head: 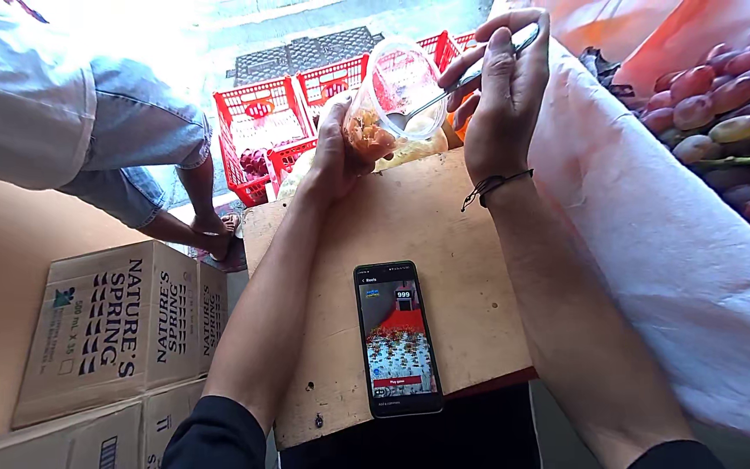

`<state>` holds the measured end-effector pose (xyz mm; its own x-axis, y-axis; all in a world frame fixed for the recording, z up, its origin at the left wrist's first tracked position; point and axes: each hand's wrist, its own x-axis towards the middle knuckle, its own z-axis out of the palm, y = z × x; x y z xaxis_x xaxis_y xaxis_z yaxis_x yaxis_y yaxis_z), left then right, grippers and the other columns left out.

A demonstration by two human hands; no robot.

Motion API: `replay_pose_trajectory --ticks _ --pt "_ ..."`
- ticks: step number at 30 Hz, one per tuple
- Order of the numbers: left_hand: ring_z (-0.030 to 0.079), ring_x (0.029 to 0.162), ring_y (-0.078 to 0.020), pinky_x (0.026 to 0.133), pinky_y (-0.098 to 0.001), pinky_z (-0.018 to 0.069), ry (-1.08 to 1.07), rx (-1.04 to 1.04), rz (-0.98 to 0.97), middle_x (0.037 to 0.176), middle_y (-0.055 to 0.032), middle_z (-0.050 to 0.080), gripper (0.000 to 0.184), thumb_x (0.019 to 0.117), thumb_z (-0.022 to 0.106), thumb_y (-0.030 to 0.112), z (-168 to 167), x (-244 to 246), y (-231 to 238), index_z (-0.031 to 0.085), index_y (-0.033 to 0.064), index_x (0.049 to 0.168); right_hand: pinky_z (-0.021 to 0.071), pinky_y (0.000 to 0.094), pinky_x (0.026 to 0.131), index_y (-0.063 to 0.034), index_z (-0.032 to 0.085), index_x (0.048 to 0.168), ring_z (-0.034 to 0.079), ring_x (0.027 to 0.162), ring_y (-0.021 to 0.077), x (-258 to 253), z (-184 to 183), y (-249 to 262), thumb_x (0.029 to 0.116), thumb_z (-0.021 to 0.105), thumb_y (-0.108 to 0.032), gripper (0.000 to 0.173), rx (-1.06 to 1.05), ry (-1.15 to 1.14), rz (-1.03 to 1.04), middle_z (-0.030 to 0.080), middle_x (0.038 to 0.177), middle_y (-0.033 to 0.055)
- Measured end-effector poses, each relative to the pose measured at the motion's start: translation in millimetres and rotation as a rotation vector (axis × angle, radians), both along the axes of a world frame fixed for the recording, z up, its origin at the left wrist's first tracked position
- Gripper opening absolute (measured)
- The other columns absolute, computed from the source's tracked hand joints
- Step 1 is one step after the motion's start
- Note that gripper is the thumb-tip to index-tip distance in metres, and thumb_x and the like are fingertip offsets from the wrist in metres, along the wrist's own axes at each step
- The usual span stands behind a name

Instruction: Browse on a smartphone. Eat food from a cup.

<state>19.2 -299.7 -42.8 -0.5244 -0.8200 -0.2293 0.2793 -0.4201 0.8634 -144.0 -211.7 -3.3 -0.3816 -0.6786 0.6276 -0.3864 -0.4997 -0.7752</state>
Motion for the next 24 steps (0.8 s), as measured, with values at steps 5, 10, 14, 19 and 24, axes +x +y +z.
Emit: replay_pose_trajectory --ticks 5,10,14,19,24 --pt "0.063 0.063 -0.0198 0.049 -0.029 0.0497 0.012 -0.031 -0.023 0.087 -0.0121 0.067 0.059 0.1078 0.013 0.053 -4.5 -0.2 -3.2 0.056 0.0124 0.114 0.0506 0.0246 0.052 -0.0021 0.049 0.118 0.063 0.064 0.0082 -0.6 -0.8 0.2 0.1106 0.027 -0.013 0.027 0.003 0.002 -0.006 0.068 0.085 -0.0006" --pt "0.062 0.063 -0.0194 0.051 -0.0296 0.0504 0.003 -0.012 -0.005 0.088 -0.0116 0.067 0.057 0.108 0.016 0.053 -2.4 -1.2 -1.9 0.056 0.0126 0.113 0.0505 0.0243 0.052 -0.0024 0.049 0.118 0.063 0.063 0.0083 -1.2 -0.5 -0.5 0.1107 0.026 -0.013 0.026 -0.002 -0.003 -0.008 0.068 0.085 -0.0006" --pt "0.065 0.067 -0.0215 0.052 -0.0309 0.0526 0.008 -0.013 -0.003 0.091 -0.0131 0.067 0.056 0.1082 0.016 0.052 -3.0 -0.5 -1.3 0.056 0.0121 0.116 0.0505 0.024 0.052 -0.0023 0.049 0.117 0.062 0.063 0.0077 -0.2 -1.0 0.5 0.1106 0.026 -0.013 0.026 0.0 -0.002 -0.009 0.068 0.085 -0.0007" --pt "0.065 0.066 -0.0214 0.052 -0.0303 0.0516 -0.004 -0.013 -0.012 0.089 -0.013 0.068 0.059 0.1078 0.015 0.053 -1.9 0.2 -0.8 0.057 0.012 0.113 0.0496 0.0236 0.05 -0.0033 0.049 0.117 0.063 0.063 0.0081 0.0 -0.3 0.3 0.1107 0.026 -0.013 0.026 0.007 -0.01 -0.009 0.068 0.085 -0.0011" --pt "0.065 0.068 -0.0212 0.054 -0.031 0.0527 0.003 0.009 -0.014 0.089 -0.0132 0.067 0.061 0.107 0.015 0.055 -4.0 -0.8 -2.7 0.057 0.0114 0.114 0.0528 0.0253 0.056 -0.0028 0.049 0.117 0.064 0.067 0.0081 -0.2 -0.8 1.3 0.1107 0.026 -0.013 0.026 0.0 0.019 -0.026 0.069 0.086 -0.0004"
